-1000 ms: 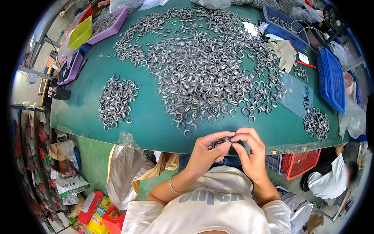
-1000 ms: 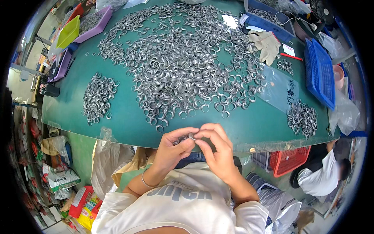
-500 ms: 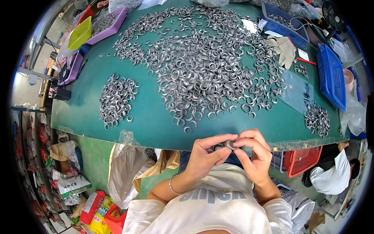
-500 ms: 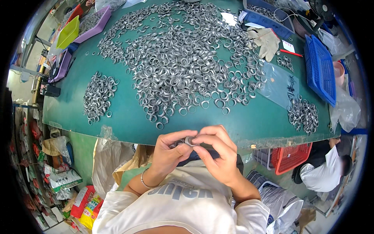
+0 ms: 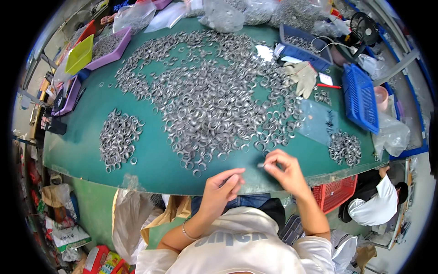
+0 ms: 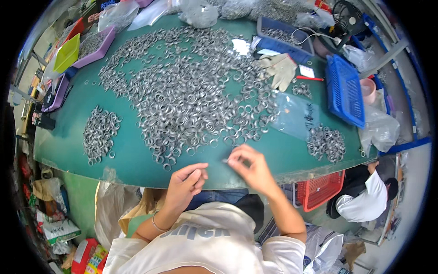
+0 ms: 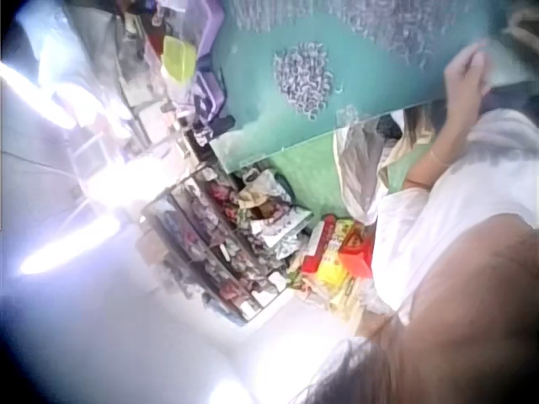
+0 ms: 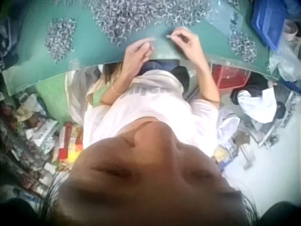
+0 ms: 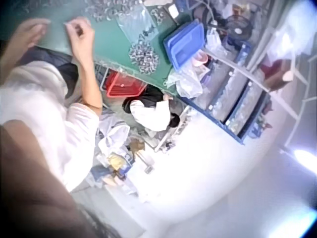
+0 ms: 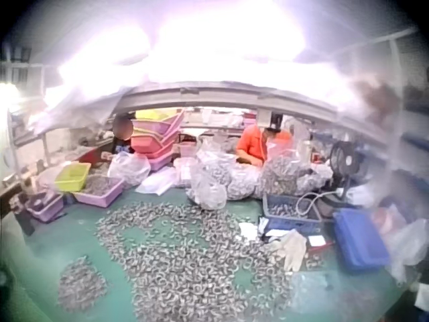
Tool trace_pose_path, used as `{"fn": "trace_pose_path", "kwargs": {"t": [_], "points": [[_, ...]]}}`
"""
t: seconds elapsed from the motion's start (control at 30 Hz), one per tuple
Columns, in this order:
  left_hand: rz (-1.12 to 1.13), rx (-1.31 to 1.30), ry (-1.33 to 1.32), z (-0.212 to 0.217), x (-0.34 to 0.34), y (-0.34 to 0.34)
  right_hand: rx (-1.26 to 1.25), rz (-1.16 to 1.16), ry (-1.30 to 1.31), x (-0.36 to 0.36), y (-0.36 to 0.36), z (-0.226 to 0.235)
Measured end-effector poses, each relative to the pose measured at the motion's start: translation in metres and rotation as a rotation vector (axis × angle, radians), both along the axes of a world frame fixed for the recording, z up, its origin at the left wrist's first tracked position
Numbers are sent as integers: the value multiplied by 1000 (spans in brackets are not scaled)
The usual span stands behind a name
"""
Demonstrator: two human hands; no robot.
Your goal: The person sorts and stacks small metal rings on a green table by hand, occasionally moving groups of rings and placing finished stacks into a bag.
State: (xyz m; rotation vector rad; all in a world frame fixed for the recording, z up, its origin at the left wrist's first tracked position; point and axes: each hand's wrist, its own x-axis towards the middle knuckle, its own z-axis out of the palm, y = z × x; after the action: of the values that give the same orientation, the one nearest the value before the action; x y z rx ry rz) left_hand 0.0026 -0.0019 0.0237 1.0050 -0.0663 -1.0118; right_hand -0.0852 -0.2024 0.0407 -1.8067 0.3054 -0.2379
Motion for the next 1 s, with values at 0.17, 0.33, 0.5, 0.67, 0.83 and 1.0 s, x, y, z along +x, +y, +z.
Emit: {"fn": "trace_pose_path", "kwargs": {"t": [0.17,0.33,0.5,0.67,0.83,1.0], "points": [[12,0,36,-4,1,-2,-33,-444,-104,60,-165,16],[-8,-35,80,0,0,-7,325,-494,-242,109,-269,27],[4,-81,252,-5,8,1,71,-371,18,84,-217,-3],[0,-62,393,-11,13,-2,-512,-175,100,30,-116,1],[-20,-156,432,-17,4,-12,-919,-170,46,16,-49,-2],[-80,-154,439,-14,1,-19,-1174,-151,25,19,-44,-25]]}}
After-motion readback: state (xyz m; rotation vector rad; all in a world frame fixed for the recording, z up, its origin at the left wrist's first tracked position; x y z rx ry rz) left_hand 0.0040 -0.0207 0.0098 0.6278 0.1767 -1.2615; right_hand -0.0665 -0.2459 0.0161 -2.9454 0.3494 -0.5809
